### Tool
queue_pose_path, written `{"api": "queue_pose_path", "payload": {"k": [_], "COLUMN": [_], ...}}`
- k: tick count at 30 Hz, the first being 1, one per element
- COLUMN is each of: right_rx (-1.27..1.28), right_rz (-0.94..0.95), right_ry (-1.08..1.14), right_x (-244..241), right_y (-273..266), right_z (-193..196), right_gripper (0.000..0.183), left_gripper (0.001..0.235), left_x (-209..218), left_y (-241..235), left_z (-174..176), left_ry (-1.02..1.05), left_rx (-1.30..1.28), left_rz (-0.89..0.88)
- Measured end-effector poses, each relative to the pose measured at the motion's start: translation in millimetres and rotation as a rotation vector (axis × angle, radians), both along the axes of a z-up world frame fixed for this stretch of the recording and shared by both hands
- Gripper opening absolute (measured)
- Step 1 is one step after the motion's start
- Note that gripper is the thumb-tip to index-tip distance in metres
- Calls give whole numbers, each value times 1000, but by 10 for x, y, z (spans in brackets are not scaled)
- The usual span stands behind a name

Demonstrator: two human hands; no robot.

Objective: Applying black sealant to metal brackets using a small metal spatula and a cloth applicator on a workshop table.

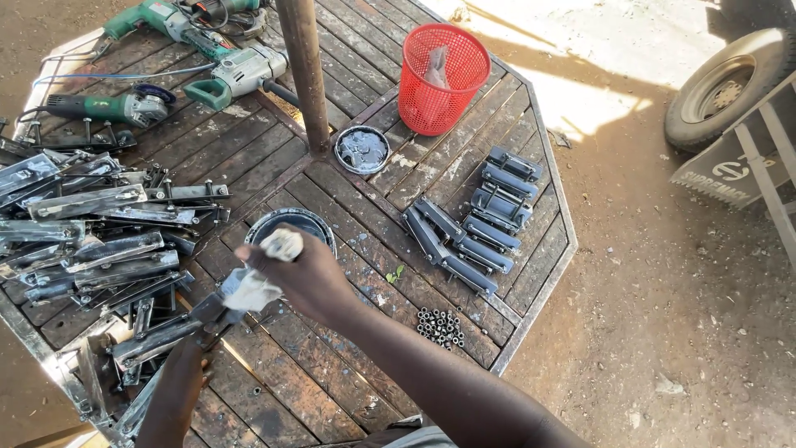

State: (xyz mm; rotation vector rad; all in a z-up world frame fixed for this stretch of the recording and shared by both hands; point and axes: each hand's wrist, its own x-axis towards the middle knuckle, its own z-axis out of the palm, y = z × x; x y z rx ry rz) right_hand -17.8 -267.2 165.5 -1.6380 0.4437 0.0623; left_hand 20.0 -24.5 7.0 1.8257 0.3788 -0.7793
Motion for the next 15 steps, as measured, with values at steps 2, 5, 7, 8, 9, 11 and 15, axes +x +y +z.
{"api": "queue_pose_path", "payload": {"k": [2,5,7,8,9,11,15], "right_rx": [209,94,218,342,345,409,375], "right_rz": [-72,-157,-146,-138,-142,-25,-140], "right_ry": [-5,-106,-104,-101,-101,-129,-129], "right_x": [43,62,97,105,82,56,-130], "right_y": [-69,-75,-22,11,0,-32,-338], "right_z": [-158,-110,-299,-397,-460,-573,-580], "right_gripper": [40,32,31,32,32,30,36], "left_gripper": [48,32,40,48,48,55,41], "left_x": [4,35,-44,-87,-112,-134,-195], "left_y": [16,196,-32,-139,-141,-158,193], "left_z": [32,-282,152,371,361,360,-42], "left_ry": [40,-5,4,12,13,35,29], "left_rx": [39,10,100,190,194,150,137], "left_rz": [46,-3,-54,-107,-111,-103,-12]}}
